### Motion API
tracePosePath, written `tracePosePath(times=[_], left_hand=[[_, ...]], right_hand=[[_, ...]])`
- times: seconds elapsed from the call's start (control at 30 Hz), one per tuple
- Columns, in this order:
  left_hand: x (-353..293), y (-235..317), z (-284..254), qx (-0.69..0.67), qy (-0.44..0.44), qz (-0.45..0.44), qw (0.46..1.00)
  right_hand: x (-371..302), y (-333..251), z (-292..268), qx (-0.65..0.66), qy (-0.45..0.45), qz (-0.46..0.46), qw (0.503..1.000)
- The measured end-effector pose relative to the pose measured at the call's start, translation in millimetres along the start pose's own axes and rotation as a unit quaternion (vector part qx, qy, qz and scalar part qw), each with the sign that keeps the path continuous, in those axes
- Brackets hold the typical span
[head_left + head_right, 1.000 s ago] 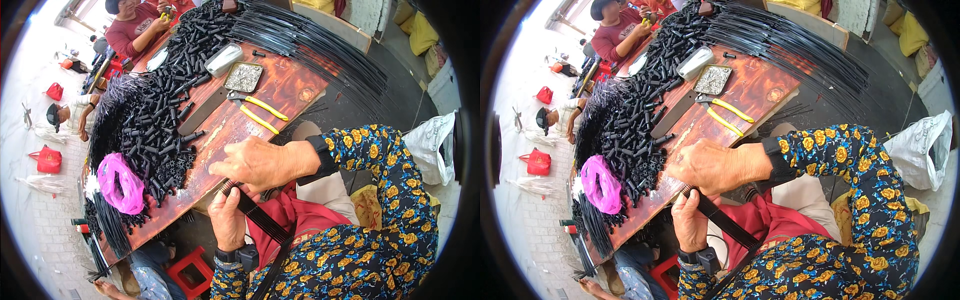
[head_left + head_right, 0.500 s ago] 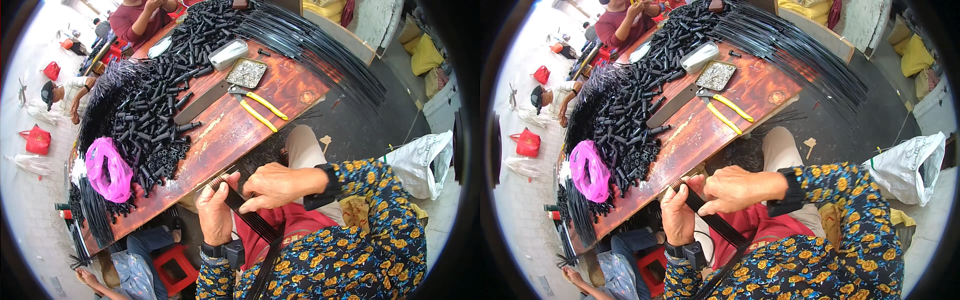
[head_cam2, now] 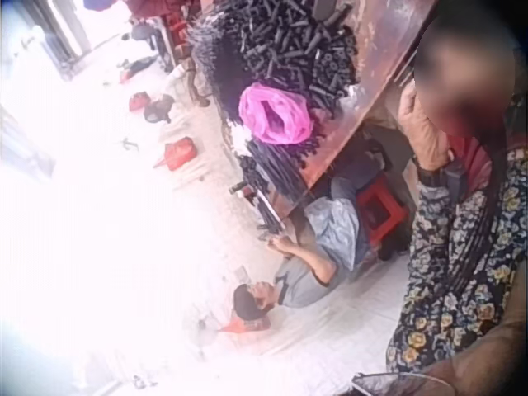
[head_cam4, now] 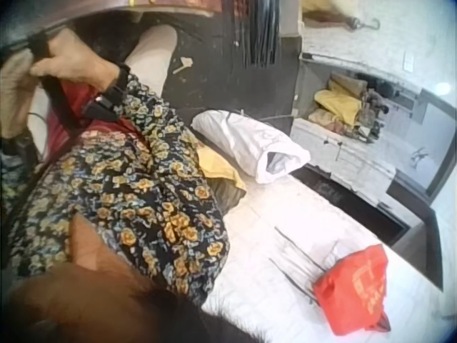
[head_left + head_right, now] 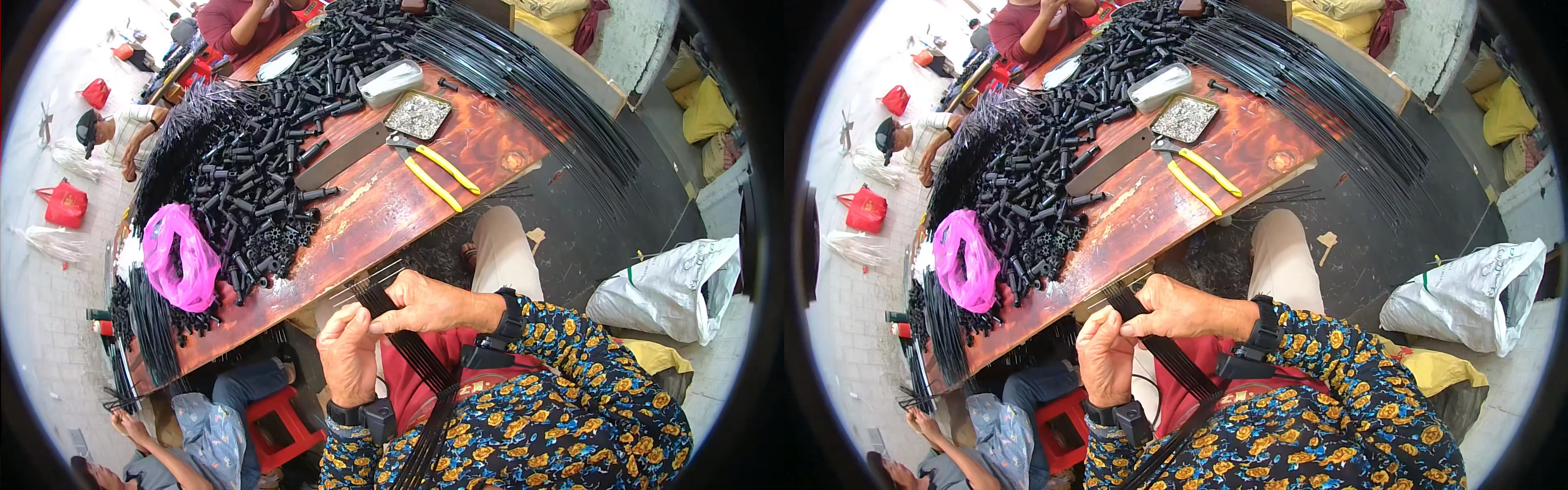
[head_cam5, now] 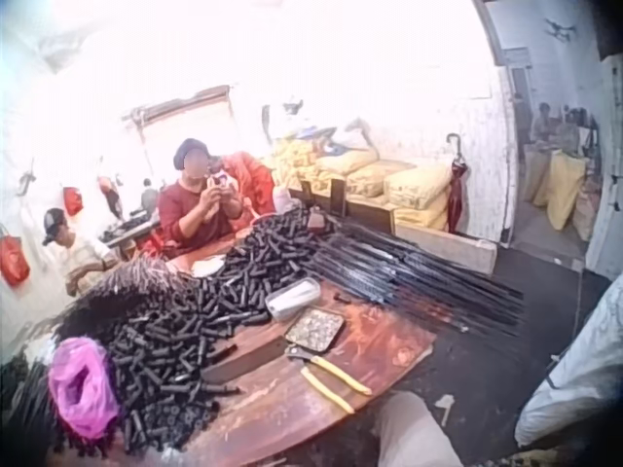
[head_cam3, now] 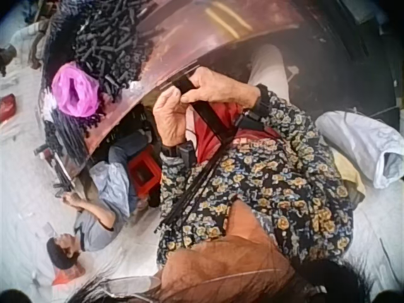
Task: Assembling black umbrella ribs into plastic hubs using pliers in a workshop.
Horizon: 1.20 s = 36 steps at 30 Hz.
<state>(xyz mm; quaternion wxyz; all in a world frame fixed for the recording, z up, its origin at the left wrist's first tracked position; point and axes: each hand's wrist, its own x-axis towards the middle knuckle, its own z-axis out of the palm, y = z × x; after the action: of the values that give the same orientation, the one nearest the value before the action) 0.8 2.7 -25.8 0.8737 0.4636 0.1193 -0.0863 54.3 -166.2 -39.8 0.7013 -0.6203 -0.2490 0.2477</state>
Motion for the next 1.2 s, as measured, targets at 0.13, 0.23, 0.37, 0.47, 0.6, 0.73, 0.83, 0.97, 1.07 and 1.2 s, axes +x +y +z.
tracePosePath(times=[0.13, 0.23, 0.37, 0.47, 0.6, 0.73, 0.83, 0.97, 1.07, 1.2], left_hand=[[-0.2, 2.3, -0.5, 0.008, 0.015, 0.005, 1.000], [-2.0, 6.6, 8.3, 0.017, 0.048, 0.009, 0.999], [-1.2, 7.0, 5.8, 0.025, 0.048, 0.042, 0.998], [0.1, 6.7, 3.6, 0.019, 0.047, 0.038, 0.998], [-3.1, 6.2, 4.2, 0.022, 0.059, 0.058, 0.996], [-6.0, 4.0, -0.8, 0.069, 0.064, 0.047, 0.994], [-9.4, 15.4, -0.3, 0.120, 0.031, 0.034, 0.992], [-3.6, 48.8, -32.0, 0.201, 0.119, 0.083, 0.969], [28.5, 89.4, -51.4, 0.370, 0.188, 0.253, 0.874], [83.2, 137.4, -83.7, 0.674, 0.164, 0.360, 0.624]], right_hand=[[-1.4, -8.5, 3.2, -0.008, 0.022, 0.012, 1.000], [-0.2, -0.6, 4.9, -0.031, 0.026, -0.018, 0.999], [-1.8, -9.2, 5.2, 0.013, 0.025, 0.010, 1.000], [-2.3, -12.4, 7.0, 0.084, 0.035, 0.014, 0.996], [-1.8, -11.5, 8.8, 0.046, 0.022, 0.029, 0.998], [-2.2, -4.4, 14.1, 0.012, 0.033, 0.018, 0.999], [-7.2, -6.0, 18.4, 0.047, 0.060, 0.036, 0.996], [-14.7, -3.3, 17.5, 0.104, 0.049, 0.110, 0.987], [-11.9, -14.7, 16.6, 0.093, 0.042, 0.123, 0.987], [-6.6, -12.1, 14.4, 0.103, 0.036, 0.131, 0.985]])
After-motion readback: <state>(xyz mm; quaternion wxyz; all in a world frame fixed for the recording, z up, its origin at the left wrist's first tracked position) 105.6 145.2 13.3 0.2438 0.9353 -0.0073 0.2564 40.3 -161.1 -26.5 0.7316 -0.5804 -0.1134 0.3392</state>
